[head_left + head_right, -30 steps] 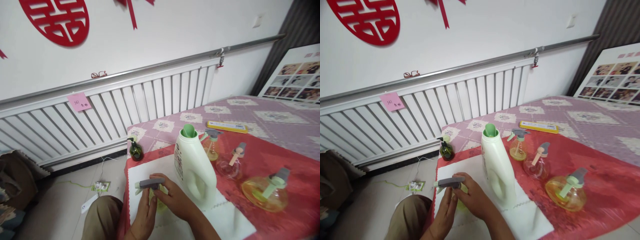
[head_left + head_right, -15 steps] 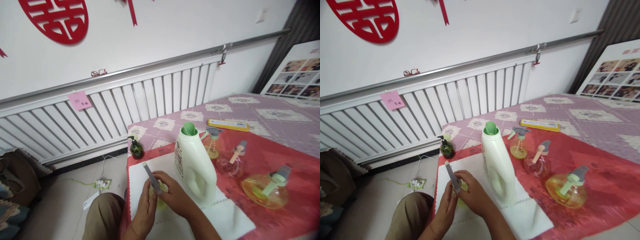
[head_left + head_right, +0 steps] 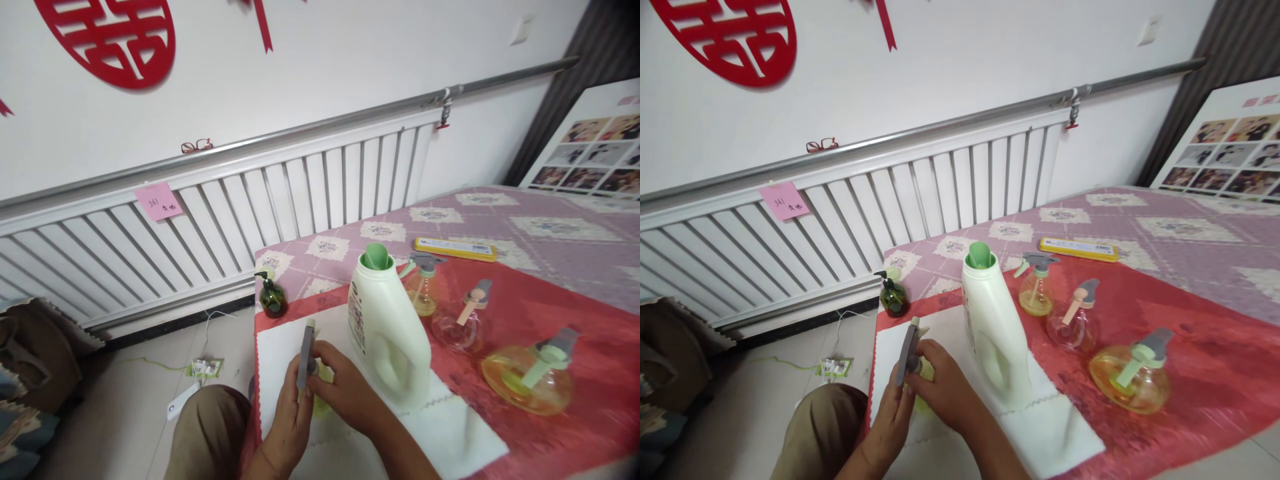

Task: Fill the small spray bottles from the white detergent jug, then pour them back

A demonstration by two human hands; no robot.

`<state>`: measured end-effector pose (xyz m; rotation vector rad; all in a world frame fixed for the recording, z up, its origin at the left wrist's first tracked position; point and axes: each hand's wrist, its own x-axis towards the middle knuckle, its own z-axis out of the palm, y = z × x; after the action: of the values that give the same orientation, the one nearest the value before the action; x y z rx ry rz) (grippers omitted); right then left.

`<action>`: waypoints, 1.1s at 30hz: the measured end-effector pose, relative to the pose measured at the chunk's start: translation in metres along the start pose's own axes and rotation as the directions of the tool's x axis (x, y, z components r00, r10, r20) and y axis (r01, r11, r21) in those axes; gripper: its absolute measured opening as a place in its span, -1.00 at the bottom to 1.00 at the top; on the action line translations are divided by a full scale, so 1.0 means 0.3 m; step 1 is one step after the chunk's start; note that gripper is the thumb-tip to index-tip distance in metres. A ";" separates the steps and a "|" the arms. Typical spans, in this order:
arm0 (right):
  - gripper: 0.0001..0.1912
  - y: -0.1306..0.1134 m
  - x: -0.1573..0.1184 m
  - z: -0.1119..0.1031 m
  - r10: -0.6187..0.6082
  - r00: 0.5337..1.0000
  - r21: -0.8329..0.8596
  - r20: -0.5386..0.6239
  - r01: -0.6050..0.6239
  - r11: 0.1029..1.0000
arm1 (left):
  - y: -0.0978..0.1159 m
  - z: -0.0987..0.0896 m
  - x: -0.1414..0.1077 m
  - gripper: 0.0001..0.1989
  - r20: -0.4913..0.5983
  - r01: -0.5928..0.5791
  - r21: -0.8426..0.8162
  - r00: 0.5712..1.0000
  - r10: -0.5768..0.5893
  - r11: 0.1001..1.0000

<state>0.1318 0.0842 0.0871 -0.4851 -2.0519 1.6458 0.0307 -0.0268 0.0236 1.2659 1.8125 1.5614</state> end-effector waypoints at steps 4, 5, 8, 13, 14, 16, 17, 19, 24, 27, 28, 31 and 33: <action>-0.75 0.008 0.007 0.020 0.065 0.993 -0.024 -0.094 -0.068 0.997 | -0.027 0.001 -0.007 -0.46 -0.008 0.014 0.022 1.000 -0.014 1.000; -0.73 0.014 0.010 0.029 0.085 0.989 -0.028 -0.119 -0.089 0.996 | -0.033 0.000 -0.008 -0.46 -0.015 0.023 0.026 1.000 -0.022 0.999; -0.68 0.024 0.015 0.043 0.103 0.983 -0.021 -0.153 -0.108 0.994 | -0.039 -0.002 -0.008 -0.45 -0.016 0.029 0.030 0.999 -0.028 0.999; -0.69 0.020 0.000 0.007 0.006 0.999 0.003 -0.032 -0.006 1.000 | -0.036 -0.003 0.000 -0.43 0.000 0.015 0.050 1.000 -0.015 0.999; -0.70 0.018 -0.003 -0.001 -0.033 0.999 0.004 -0.006 0.033 0.999 | -0.037 -0.003 0.002 -0.43 -0.003 0.018 0.053 1.000 -0.018 0.998; -0.74 0.019 -0.008 -0.006 -0.074 0.997 -0.009 -0.002 0.074 0.997 | -0.040 -0.002 0.003 -0.43 -0.007 0.023 0.052 1.000 -0.022 0.998; -0.75 0.021 -0.008 -0.003 -0.068 0.997 -0.023 -0.025 0.067 0.997 | -0.041 -0.001 0.003 -0.43 -0.006 0.023 0.050 1.000 -0.023 0.999; -0.75 0.028 -0.008 0.012 -0.026 0.995 -0.049 -0.097 0.022 0.999 | -0.040 -0.002 0.003 -0.45 -0.005 0.028 0.045 1.000 -0.027 0.999; -0.73 0.045 -0.002 0.061 0.025 0.974 -0.047 -0.226 -0.036 0.998 | -0.035 -0.003 -0.001 -0.52 -0.035 0.041 0.038 0.999 -0.040 0.998; -0.71 0.048 -0.005 0.078 0.045 0.961 -0.024 -0.271 -0.053 0.998 | -0.038 -0.001 -0.006 -0.53 -0.054 0.062 0.050 0.997 -0.059 0.997; -0.70 0.048 -0.007 0.081 0.050 0.959 -0.019 -0.279 -0.057 0.998 | -0.040 -0.001 -0.007 -0.53 -0.054 0.068 0.054 0.996 -0.065 0.996; -0.69 0.051 -0.015 0.088 0.064 0.955 -0.011 -0.289 -0.070 0.998 | -0.043 0.001 -0.009 -0.54 -0.037 0.074 0.049 0.997 -0.072 0.996; -0.68 0.054 -0.020 0.091 0.052 0.955 -0.013 -0.292 -0.059 0.998 | -0.049 -0.002 -0.010 -0.54 -0.029 0.072 0.047 0.997 -0.070 0.996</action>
<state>0.1213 0.0623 0.0656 -0.7519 -1.8535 1.4832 0.0265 -0.0289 0.0095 1.1933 1.9010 1.5124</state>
